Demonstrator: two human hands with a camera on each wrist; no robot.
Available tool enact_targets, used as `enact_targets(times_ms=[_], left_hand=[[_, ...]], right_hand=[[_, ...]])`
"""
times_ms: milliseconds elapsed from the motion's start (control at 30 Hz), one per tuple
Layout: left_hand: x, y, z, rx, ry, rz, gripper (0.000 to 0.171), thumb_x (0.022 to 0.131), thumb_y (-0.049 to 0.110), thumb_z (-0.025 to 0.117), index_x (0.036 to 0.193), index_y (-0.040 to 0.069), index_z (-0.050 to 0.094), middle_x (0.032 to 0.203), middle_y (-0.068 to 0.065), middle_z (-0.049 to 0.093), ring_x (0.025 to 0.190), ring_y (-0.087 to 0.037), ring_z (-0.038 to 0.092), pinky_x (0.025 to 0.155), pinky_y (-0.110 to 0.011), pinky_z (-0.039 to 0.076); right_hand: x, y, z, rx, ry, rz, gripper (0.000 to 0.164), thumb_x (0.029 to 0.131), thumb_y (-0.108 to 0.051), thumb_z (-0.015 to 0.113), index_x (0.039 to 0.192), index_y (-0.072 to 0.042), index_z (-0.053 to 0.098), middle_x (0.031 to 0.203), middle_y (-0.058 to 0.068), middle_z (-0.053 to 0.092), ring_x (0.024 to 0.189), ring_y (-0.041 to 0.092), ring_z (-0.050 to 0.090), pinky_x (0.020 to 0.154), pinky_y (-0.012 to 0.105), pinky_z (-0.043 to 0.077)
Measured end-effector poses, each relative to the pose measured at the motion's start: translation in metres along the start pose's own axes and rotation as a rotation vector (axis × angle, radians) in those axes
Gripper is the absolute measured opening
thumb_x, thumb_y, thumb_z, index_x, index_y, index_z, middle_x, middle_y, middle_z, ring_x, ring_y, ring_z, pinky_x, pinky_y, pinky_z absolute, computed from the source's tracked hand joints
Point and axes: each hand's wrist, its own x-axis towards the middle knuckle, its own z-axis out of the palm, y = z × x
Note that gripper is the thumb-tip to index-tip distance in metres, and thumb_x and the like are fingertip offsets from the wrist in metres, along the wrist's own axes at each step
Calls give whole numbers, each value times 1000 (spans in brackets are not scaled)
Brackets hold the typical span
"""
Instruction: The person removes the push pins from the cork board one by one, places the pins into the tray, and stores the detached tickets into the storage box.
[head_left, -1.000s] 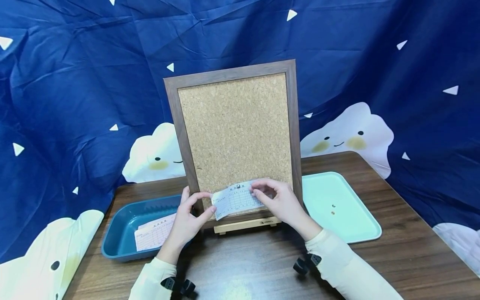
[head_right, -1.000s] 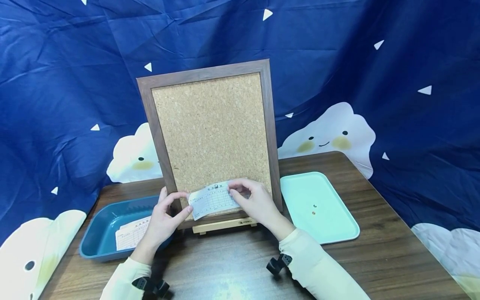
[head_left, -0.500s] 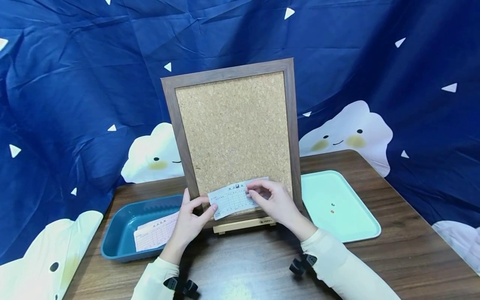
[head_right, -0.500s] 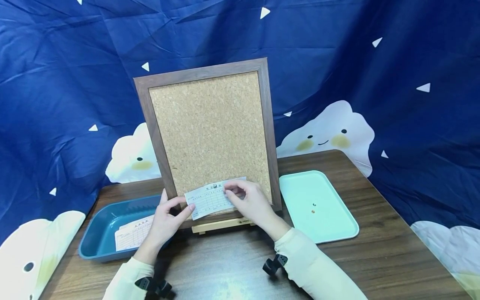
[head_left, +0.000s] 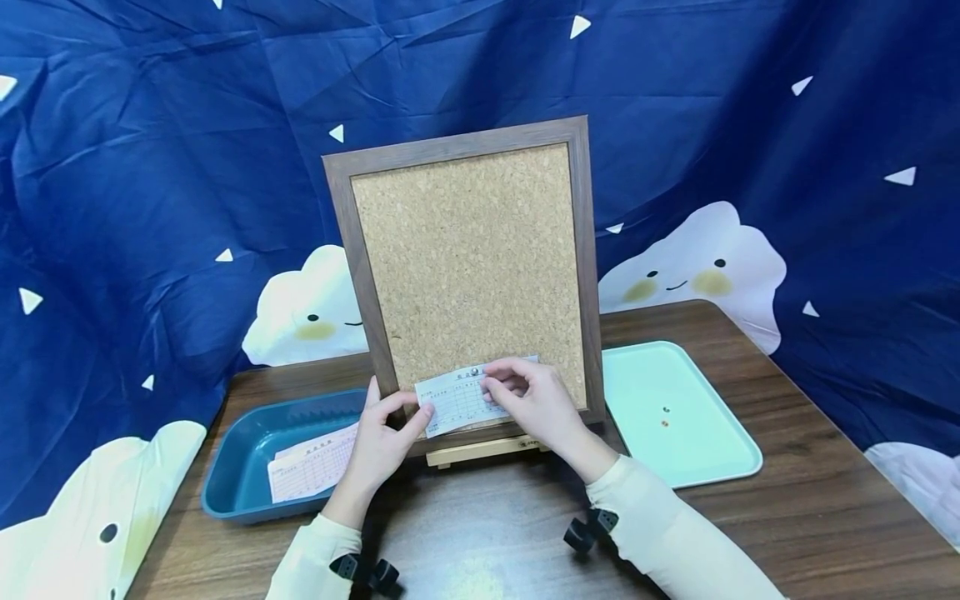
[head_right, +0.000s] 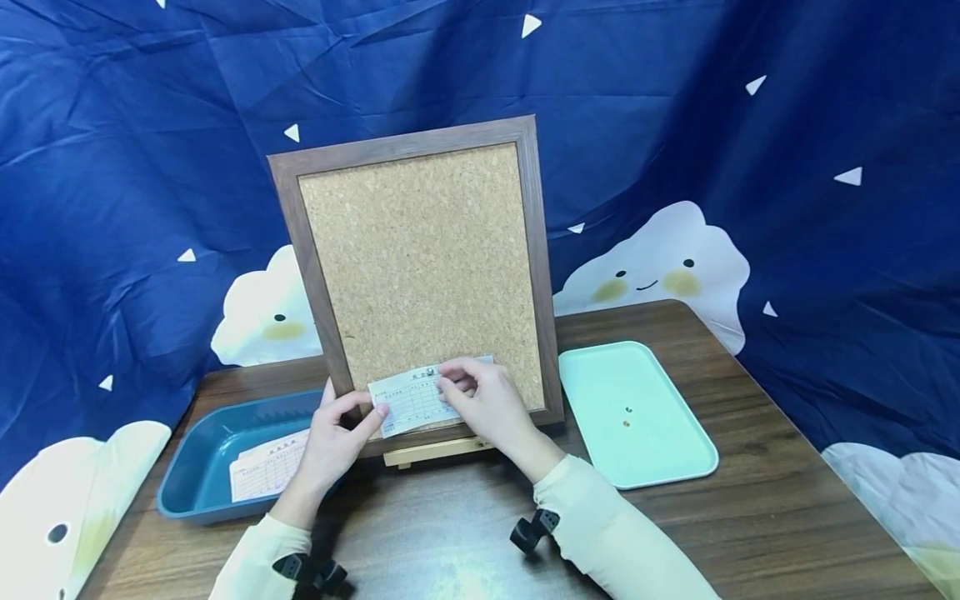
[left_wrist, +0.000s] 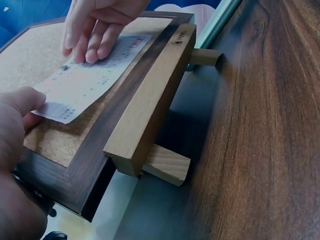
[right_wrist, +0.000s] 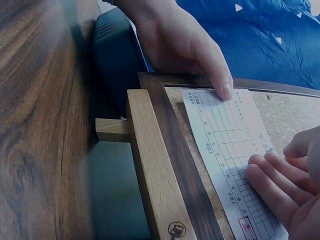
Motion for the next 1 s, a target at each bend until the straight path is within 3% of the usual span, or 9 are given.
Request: enact_targets(times_ms=[200,433,667,1000], left_hand=[[0,2,0,-9,-7,-16,7,92,12,85,94,17,81,136,-12,53,124,-21,49,102,-33,44],[0,2,1,-9,-10,-27,10,92,11,86,94,20,83,145,-13,51,131,-24,48,112,-45,38],[1,1,2,1,-7,-16,7,91,13,87,95,17,83,146,-12,50,131,-23,49,111,-39,39],[1,3,2,-17,-6,-55,8,90,12,87,94,17,82,146,-14,50,132,-24,47,112,-48,38]], right_hand=[[1,0,4,-25,24,-6,12,96,0,76,109,0,78,90,9,81,76,11,73,70,23,61],[3,1,11,-23,35,0,11,95,2,76,106,0,78,86,8,80,71,10,74,67,22,61],[5,-3,17,-66,98,-19,8,94,-1,79,102,-1,77,81,6,80,67,10,74,63,21,59],[6,-6,25,-117,164,-26,7,93,-2,80,98,-1,76,77,5,79,63,9,70,62,21,57]])
